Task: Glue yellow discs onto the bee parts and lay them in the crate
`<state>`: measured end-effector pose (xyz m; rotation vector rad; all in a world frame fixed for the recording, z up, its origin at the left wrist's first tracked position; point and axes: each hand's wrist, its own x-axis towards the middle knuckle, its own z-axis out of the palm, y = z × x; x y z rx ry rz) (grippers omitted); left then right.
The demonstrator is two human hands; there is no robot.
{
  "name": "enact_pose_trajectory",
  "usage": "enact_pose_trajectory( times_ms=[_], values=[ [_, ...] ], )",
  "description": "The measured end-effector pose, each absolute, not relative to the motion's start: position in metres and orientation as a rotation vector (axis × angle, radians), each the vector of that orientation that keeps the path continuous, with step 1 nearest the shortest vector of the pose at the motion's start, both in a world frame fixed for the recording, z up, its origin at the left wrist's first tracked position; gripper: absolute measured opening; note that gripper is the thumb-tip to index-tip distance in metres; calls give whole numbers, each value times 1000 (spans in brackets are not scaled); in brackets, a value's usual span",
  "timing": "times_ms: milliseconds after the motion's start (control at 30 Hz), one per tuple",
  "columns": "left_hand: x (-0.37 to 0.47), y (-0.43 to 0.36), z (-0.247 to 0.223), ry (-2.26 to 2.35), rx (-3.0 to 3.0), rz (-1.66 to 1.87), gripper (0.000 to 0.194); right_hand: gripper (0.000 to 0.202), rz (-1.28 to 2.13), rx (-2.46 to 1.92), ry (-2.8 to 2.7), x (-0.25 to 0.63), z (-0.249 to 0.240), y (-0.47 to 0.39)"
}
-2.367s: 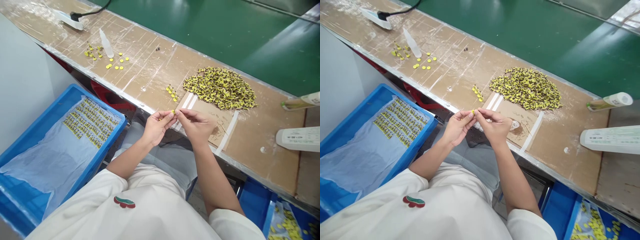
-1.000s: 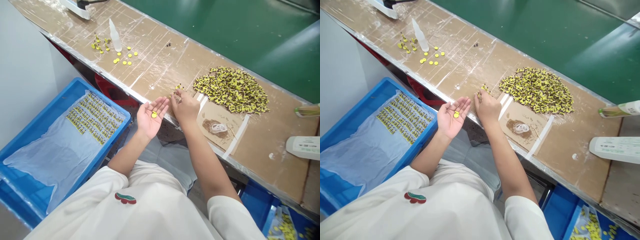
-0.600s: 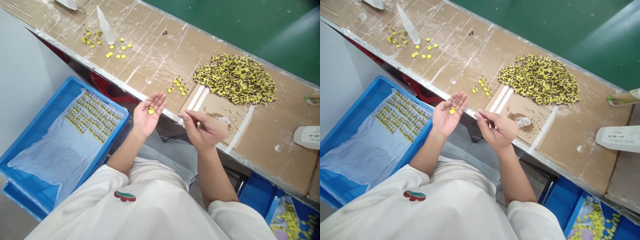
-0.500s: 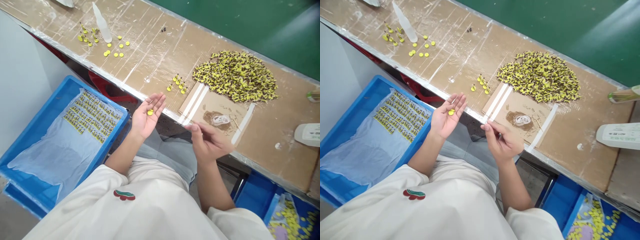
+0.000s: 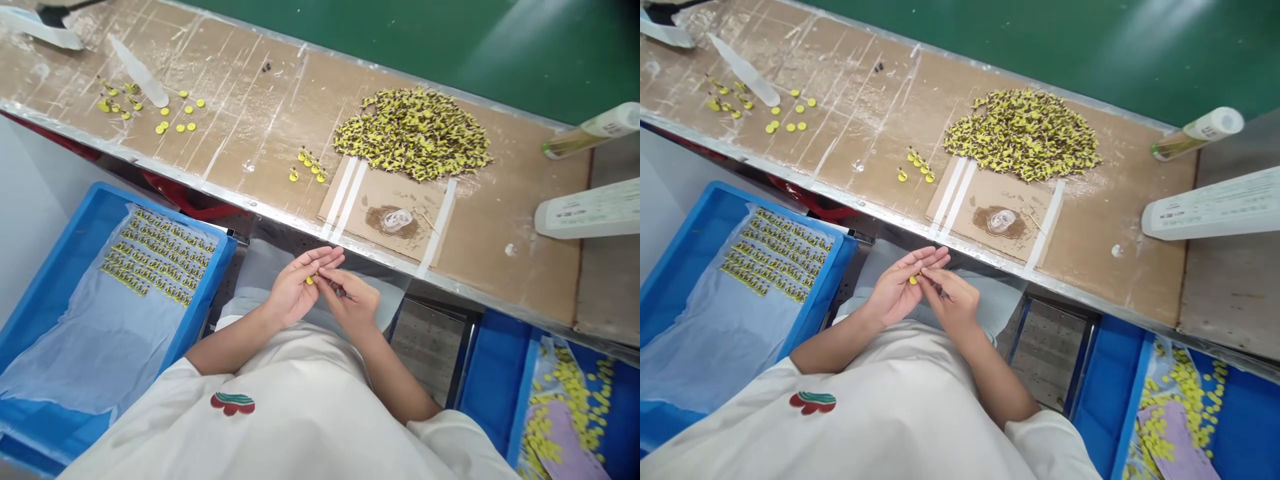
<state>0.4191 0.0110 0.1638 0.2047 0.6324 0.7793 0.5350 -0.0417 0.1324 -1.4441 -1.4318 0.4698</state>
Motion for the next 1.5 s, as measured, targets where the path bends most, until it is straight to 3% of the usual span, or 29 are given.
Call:
enact_pose_trajectory(
  times_ms=[200,400,633,1067,1200,1333,1500],
  values=[
    [428,14,167,661,168,715,24,20,767,-1551,-970,544,145,-44],
    [430,16,162,709,236,651,28,31,1091,-1308,-309,558,158,-40],
    [435,8,165,661,418,599,36,37,1217,-1201,-222,558,166,-39],
    [434,4,162,666,435,655,24,49,1407,-1248,-282,561,167,-41],
    [433,6,161,669,392,674,23,37,1217,-1373,-494,563,170,-45],
    [430,11,160,670,357,711,21,24,727,-1538,-724,588,177,-39],
    [426,15,158,718,308,731,23,30,181,-1713,-949,670,173,2]
  ],
)
